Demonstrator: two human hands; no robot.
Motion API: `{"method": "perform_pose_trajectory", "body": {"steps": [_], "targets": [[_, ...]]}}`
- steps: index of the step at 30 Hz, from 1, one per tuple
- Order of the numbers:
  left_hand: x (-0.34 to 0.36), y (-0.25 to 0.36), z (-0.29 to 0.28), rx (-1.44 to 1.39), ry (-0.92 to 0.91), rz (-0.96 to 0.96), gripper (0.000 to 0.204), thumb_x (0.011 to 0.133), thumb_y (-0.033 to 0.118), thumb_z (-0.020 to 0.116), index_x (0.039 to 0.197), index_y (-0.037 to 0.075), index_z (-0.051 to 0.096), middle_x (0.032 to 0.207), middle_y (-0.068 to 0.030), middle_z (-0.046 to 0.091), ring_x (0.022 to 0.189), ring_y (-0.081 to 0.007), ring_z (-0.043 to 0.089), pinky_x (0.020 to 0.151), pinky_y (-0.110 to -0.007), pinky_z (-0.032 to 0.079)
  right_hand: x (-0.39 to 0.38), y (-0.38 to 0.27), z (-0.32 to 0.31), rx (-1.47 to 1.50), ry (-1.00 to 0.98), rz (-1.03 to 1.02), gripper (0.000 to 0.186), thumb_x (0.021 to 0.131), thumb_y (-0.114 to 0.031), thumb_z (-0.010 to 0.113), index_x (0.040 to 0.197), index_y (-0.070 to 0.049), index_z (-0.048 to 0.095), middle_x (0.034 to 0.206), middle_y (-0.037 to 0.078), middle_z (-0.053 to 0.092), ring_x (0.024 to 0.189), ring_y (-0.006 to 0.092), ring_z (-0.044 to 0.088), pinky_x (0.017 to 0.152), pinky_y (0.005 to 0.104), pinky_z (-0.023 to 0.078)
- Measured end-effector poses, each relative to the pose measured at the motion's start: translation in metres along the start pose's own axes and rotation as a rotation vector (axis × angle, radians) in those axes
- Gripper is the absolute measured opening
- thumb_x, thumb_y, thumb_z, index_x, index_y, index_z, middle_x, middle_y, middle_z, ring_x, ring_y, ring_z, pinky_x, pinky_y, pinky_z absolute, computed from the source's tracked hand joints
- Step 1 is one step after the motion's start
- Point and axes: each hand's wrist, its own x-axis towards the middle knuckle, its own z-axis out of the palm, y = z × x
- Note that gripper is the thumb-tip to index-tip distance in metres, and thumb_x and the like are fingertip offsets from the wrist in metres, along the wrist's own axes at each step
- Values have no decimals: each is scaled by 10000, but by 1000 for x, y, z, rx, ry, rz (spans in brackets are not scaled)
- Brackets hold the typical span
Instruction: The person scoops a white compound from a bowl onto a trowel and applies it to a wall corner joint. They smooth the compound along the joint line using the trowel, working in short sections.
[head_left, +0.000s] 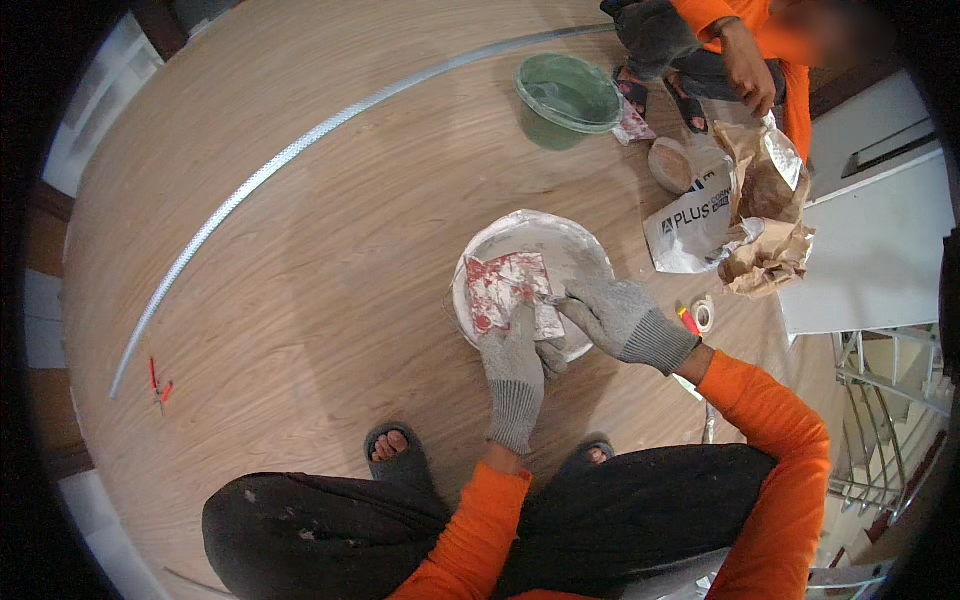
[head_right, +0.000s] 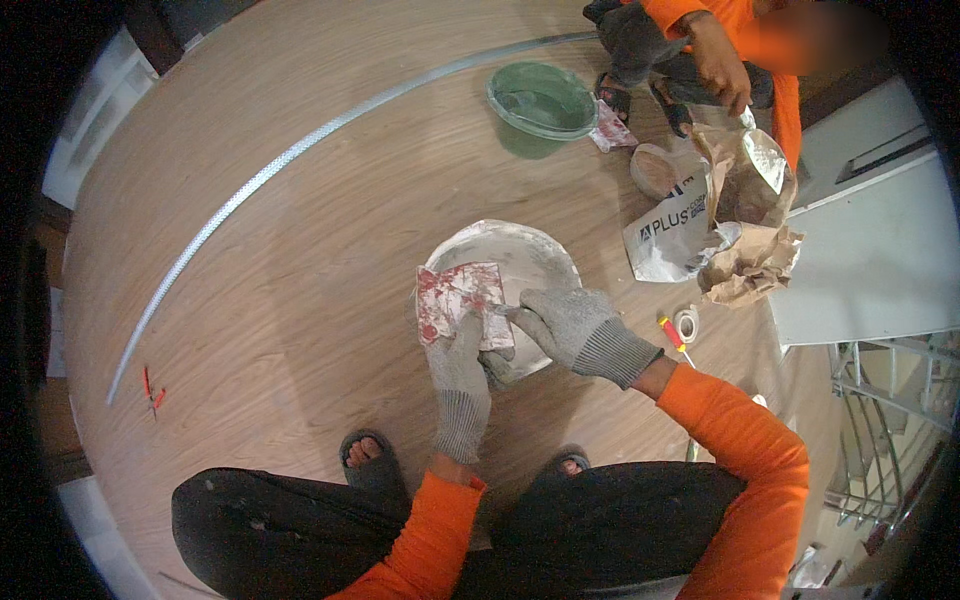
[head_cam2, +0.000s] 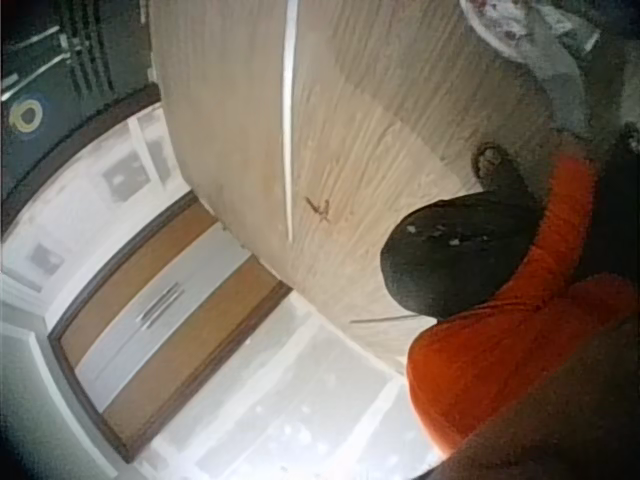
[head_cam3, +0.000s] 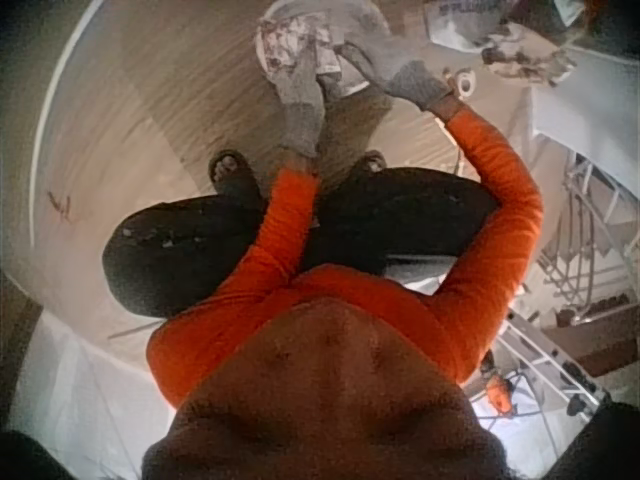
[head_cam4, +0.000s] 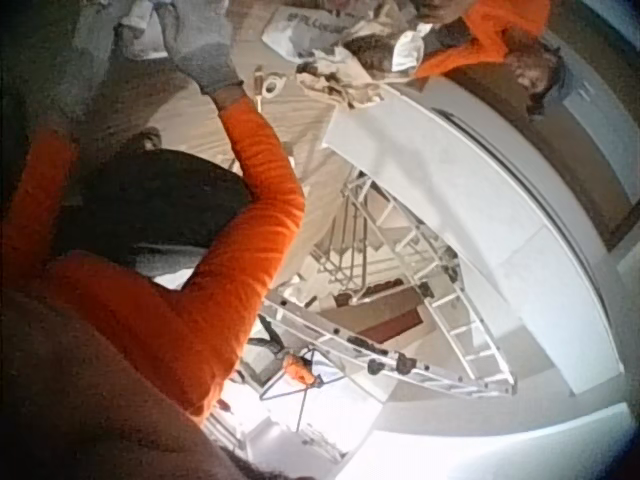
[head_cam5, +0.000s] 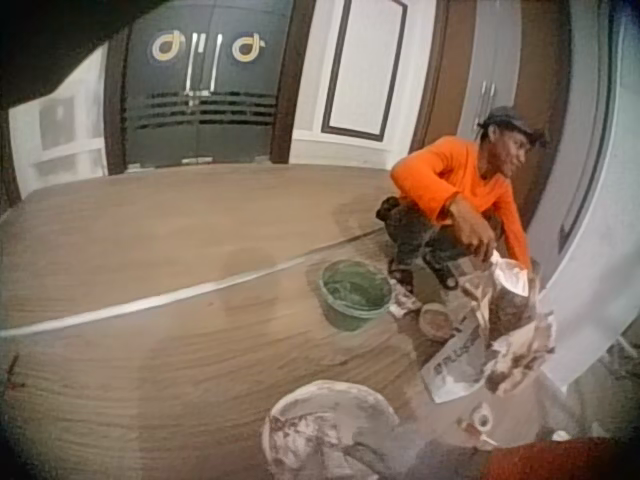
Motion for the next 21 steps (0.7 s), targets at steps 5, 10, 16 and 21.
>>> {"method": "perform_pose_trajectory", "body": {"steps": [5, 10, 16, 21], "targets": [[23, -30, -23, 184, 46, 93, 234, 1047, 233, 593, 1062, 3, 632, 948, -56, 643, 812, -140, 611, 707, -316, 496, 0, -5, 0, 48, -55, -67, 373, 1053, -442, 499, 1040, -104, 658, 877, 202, 702, 834, 408, 704, 706, 537, 558], [17, -12, -10, 3, -15, 0, 404, 1026, 124, 617, 1409, 25, 534, 1251, -67, 649, 1059, -152, 638, 883, -318, 544, -3, -1, 7, 7, -61, -49, 365, 1044, -440, 516, 1037, -106, 665, 884, 191, 706, 841, 402, 709, 717, 533, 566], [2, -3, -3, 131, 39, -66, 277, 1042, 282, 609, 1030, 15, 682, 838, -41, 666, 621, -120, 605, 510, -324, 462, 2, 2, 7, 13, -45, -35, 353, 1057, -406, 503, 1037, -87, 653, 911, 183, 704, 878, 387, 709, 742, 521, 564], [9, -6, -5, -41, -24, -47, 288, 1037, 299, 620, 1063, 19, 680, 817, -48, 685, 515, -128, 593, 418, -317, 444, -2, 21, 14, 88, 150, -293, 282, 1057, -285, 520, 1173, -85, 683, 949, 126, 668, 752, 327, 669, 690, 430, 545]]}}
